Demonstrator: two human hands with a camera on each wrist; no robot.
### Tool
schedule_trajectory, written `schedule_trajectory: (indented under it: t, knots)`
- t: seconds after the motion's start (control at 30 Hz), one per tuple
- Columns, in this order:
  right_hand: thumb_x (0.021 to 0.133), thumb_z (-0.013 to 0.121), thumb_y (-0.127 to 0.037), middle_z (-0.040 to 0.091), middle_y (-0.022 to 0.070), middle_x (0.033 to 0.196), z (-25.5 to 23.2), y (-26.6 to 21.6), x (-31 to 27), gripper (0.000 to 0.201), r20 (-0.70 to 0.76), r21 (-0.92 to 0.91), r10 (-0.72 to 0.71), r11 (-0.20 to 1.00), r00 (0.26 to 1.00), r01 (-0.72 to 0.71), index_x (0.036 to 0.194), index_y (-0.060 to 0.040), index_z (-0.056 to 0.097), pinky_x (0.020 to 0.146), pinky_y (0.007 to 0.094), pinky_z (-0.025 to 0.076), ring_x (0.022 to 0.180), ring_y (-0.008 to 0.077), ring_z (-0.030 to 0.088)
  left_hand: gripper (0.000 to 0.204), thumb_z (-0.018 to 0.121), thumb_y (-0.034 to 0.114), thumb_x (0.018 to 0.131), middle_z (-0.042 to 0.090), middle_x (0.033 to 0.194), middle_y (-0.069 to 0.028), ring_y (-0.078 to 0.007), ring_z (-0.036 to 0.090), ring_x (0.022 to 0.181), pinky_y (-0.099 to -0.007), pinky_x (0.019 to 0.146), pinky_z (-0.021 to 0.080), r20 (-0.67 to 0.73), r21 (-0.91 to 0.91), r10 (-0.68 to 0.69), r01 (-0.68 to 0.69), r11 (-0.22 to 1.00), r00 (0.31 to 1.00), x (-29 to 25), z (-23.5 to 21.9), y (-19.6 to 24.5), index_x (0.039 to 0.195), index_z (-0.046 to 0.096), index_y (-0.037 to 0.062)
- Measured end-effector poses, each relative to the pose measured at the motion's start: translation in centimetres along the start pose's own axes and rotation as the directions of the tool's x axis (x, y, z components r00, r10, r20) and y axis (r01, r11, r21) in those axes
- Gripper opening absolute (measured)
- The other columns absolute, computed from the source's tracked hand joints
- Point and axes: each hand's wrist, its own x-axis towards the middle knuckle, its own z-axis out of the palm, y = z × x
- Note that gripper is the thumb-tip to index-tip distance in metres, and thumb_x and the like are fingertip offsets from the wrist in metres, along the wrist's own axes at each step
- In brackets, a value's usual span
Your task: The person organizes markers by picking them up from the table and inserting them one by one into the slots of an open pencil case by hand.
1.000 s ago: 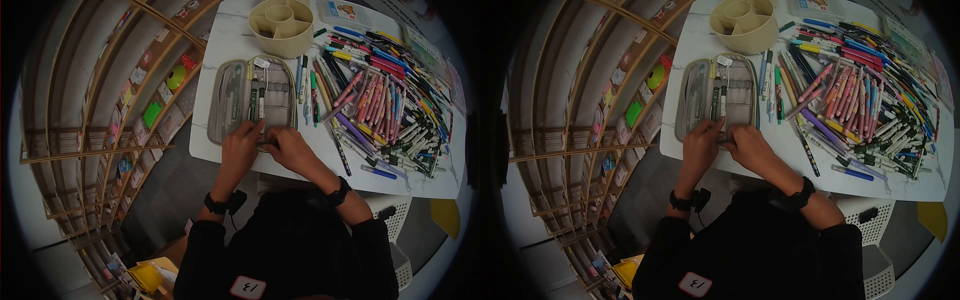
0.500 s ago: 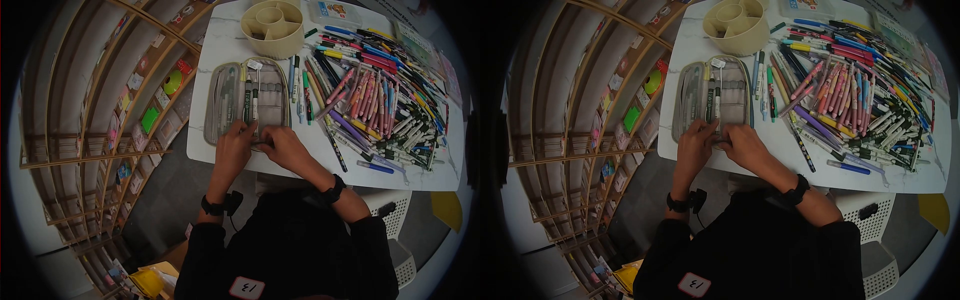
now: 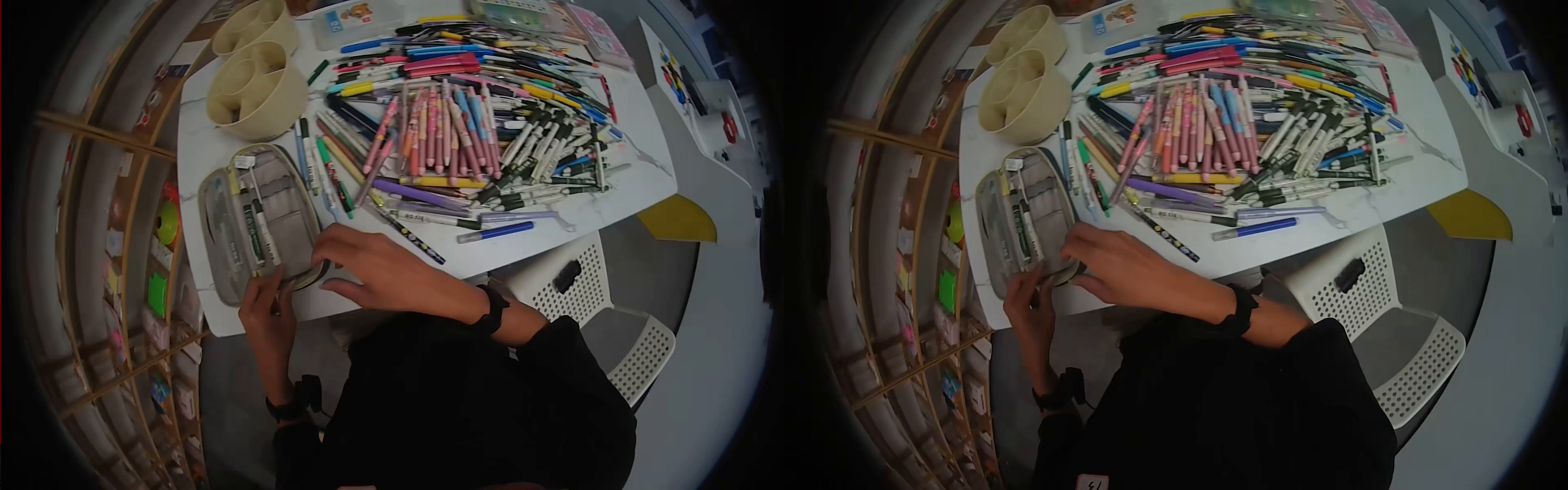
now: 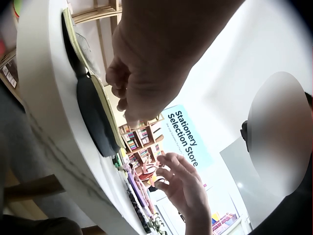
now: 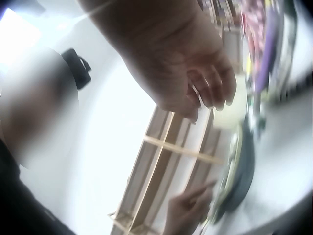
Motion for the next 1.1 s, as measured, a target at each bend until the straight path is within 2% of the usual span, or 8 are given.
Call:
schedule_trajectory:
  t: [0.1, 0.2, 0.27, 0.37, 0.8, 0.9, 0.97, 1.1]
  knots:
    - [0.081, 0.072, -0.008, 0.064, 0.0126, 0.09, -8.9, 0.0, -2.8, 0.024, -0.32, -0.09, 0.202, 0.966, 0.926, -0.242, 0.101, -0.0004, 0.062, 0.063, 0.0321, 0.052, 0.073, 0.0228, 0.065, 0.031, 0.071, 0.001, 0.084, 0.058, 0.087, -0.0077, -0.0152, 0.051, 0.057, -0.0291, 0.047, 0.039, -0.035, -0.056, 0.038, -0.039, 0.998, 0.999, -0.9, 0.9, 0.4, 0.114, 0.068, 0.0045]
    - [0.084, 0.07, -0.009, 0.066, 0.0118, 0.082, -16.4, 2.1, -7.7, 0.018, -0.707, -0.299, 0.202, 0.783, 0.678, -0.546, 0.097, 0.0016, 0.063, 0.058, 0.03, 0.05, 0.065, 0.0203, 0.064, 0.032, 0.072, 0.002, 0.083, 0.06, 0.09, -0.008, -0.014, 0.05, 0.057, -0.0282, 0.047, 0.04, -0.069, -0.074, 0.094, -0.099, 0.992, 0.993, -1.3, 1.5, 0.7, 0.114, 0.068, 0.0046]
    - [0.084, 0.072, -0.012, 0.066, 0.013, 0.073, -20.0, 3.3, -10.5, 0.022, -0.763, -0.428, 0.176, 0.583, 0.621, -0.691, 0.096, 0.0029, 0.063, 0.057, 0.0334, 0.05, 0.063, 0.0242, 0.065, 0.032, 0.073, 0.003, 0.082, 0.061, 0.093, -0.0082, -0.0134, 0.05, 0.056, -0.0277, 0.048, 0.04, -0.132, -0.039, 0.144, -0.15, 0.988, 0.981, -1.4, 1.6, 0.8, 0.114, 0.068, 0.0045]
    - [0.083, 0.074, -0.018, 0.069, 0.017, 0.073, -21.9, 4.4, -12.4, 0.028, -0.792, -0.28, 0.377, 0.475, 0.481, -0.834, 0.093, 0.0044, 0.061, 0.059, 0.0358, 0.051, 0.064, 0.0277, 0.068, 0.033, 0.073, 0.002, 0.081, 0.063, 0.095, -0.0094, -0.0134, 0.051, 0.057, -0.028, 0.048, 0.04, -0.167, -0.036, 0.183, -0.191, 0.981, 0.969, -1.3, 1.8, 0.6, 0.114, 0.068, 0.0046]
    - [0.079, 0.079, -0.018, 0.066, 0.0121, 0.074, -22.6, 7.2, -13.0, 0.055, -0.7, 0.143, 0.608, 0.635, 0.376, -0.76, 0.116, 0.0048, 0.044, 0.045, 0.0275, 0.049, 0.052, 0.0153, 0.061, 0.036, 0.074, 0.004, 0.078, 0.064, 0.092, -0.0113, -0.0154, 0.054, 0.059, -0.0275, 0.049, 0.044, -0.215, -0.006, 0.178, -0.183, 0.983, 0.96, -2.1, 1.4, 1.0, 0.113, 0.069, 0.0042]
    - [0.083, 0.076, -0.016, 0.065, 0.0083, 0.076, -24.0, 5.6, -13.2, 0.061, -0.746, 0.06, 0.485, 0.732, 0.456, -0.679, 0.129, 0.0097, 0.044, 0.051, 0.0244, 0.05, 0.063, 0.0119, 0.061, 0.036, 0.076, 0.005, 0.076, 0.064, 0.09, -0.011, -0.0178, 0.058, 0.062, -0.0287, 0.051, 0.047, -0.228, -0.013, 0.176, -0.184, 0.983, 0.958, -2.1, 0.9, 1.7, 0.112, 0.069, 0.0045]
    - [0.089, 0.071, -0.015, 0.066, 0.0059, 0.081, -25.1, 6.4, -14.0, 0.041, -0.748, -0.076, 0.353, 0.796, 0.562, -0.601, 0.121, 0.0085, 0.059, 0.062, 0.0244, 0.052, 0.071, 0.0112, 0.063, 0.038, 0.078, 0.006, 0.074, 0.064, 0.089, -0.011, -0.0208, 0.061, 0.066, -0.0303, 0.054, 0.049, -0.254, -0.023, 0.178, -0.19, 0.981, 0.951, -2.0, 1.0, 1.7, 0.111, 0.069, 0.0047]
    - [0.093, 0.065, -0.014, 0.069, 0.0077, 0.089, -22.0, 6.6, -10.8, 0.026, -0.848, -0.07, 0.161, 0.911, 0.506, -0.406, 0.113, 0.0037, 0.066, 0.072, 0.0241, 0.051, 0.078, 0.0104, 0.064, 0.04, 0.081, 0.01, 0.071, 0.064, 0.089, -0.0114, -0.0245, 0.064, 0.07, -0.0321, 0.058, 0.052, -0.265, -0.074, 0.169, -0.195, 0.978, 0.949, -2.1, 1.5, 1.8, 0.11, 0.07, 0.0047]
